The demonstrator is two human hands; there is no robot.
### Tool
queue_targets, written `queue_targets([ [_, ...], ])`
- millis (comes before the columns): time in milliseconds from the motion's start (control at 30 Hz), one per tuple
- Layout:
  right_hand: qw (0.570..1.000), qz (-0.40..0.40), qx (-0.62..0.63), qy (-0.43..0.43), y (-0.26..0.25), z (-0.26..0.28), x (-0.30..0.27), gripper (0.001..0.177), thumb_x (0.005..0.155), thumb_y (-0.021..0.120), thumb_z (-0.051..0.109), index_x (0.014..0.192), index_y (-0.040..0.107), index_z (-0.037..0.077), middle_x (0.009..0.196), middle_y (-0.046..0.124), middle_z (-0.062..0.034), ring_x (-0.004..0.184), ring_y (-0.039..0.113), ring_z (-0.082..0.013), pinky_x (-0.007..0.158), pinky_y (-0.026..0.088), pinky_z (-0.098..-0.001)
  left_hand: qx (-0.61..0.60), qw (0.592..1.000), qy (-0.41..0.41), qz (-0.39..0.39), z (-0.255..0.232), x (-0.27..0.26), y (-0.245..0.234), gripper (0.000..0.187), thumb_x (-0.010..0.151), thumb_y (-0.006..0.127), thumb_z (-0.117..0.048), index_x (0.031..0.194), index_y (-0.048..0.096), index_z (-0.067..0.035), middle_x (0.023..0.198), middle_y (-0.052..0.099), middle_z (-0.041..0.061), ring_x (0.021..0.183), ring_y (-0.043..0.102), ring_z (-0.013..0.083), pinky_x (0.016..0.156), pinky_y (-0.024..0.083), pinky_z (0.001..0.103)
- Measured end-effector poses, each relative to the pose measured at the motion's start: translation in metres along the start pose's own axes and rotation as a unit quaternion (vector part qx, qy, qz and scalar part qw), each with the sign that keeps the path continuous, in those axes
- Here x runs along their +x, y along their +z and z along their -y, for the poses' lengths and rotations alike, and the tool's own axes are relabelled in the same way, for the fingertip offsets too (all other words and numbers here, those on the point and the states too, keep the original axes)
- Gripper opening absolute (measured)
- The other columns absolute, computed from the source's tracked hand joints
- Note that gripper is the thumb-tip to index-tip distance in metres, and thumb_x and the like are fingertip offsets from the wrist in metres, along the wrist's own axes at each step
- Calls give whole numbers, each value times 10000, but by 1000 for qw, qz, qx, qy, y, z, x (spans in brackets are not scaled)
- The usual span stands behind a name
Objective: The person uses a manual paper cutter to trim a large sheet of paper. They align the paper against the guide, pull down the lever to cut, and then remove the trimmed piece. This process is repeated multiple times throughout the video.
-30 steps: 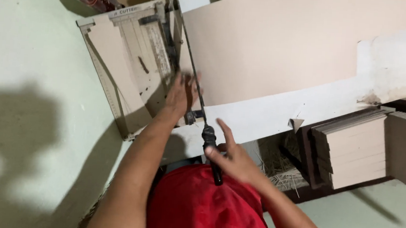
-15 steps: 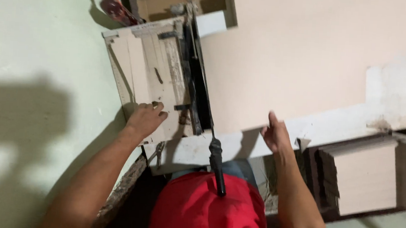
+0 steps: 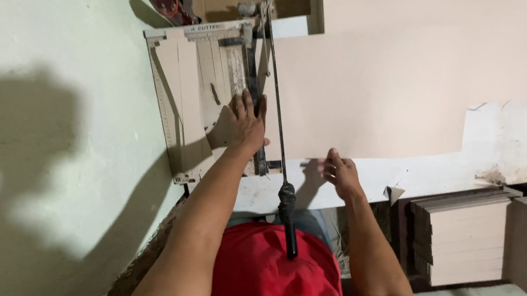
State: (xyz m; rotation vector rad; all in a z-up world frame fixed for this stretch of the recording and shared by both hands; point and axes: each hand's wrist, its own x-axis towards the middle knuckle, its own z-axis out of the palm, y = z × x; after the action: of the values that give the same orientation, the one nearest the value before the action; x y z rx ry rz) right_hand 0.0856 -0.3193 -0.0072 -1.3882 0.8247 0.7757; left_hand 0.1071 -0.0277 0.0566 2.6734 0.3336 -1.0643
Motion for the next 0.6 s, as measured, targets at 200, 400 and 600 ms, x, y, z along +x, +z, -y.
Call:
queue_targets([
  [200,872,73,-479,-61,81,62,-115,627,1054,330,696,1282,627,193,760,783,-98,580,760,-260,628,602,-400,27,999,-19,27,-4,2,-4,1149,842,810,-377,1642,23,-135,1641,-94,321,1520,-35,513,1153,160,737],
  [400,753,88,-641,-121,115,0,-177,866,930,575,481,1604,148,143,1085,738,-253,915,752,-459,736,627,-533,5,1000,-15,24,0,12,6,1196,830,833,-360,1643,-4,-100,1638,-141,314,1520,-68,509,1173,213,690],
  [600,716,29,-662,-222,79,-109,-83,721,952,470,149,1600,166,61,1161,670,-280,865,731,-500,717,607,-579,3,1000,-4,8,5,25,32,1213,804,837,-314,1637,-25,-128,1633,-102,332,1508,-76,524,1140,163,743],
])
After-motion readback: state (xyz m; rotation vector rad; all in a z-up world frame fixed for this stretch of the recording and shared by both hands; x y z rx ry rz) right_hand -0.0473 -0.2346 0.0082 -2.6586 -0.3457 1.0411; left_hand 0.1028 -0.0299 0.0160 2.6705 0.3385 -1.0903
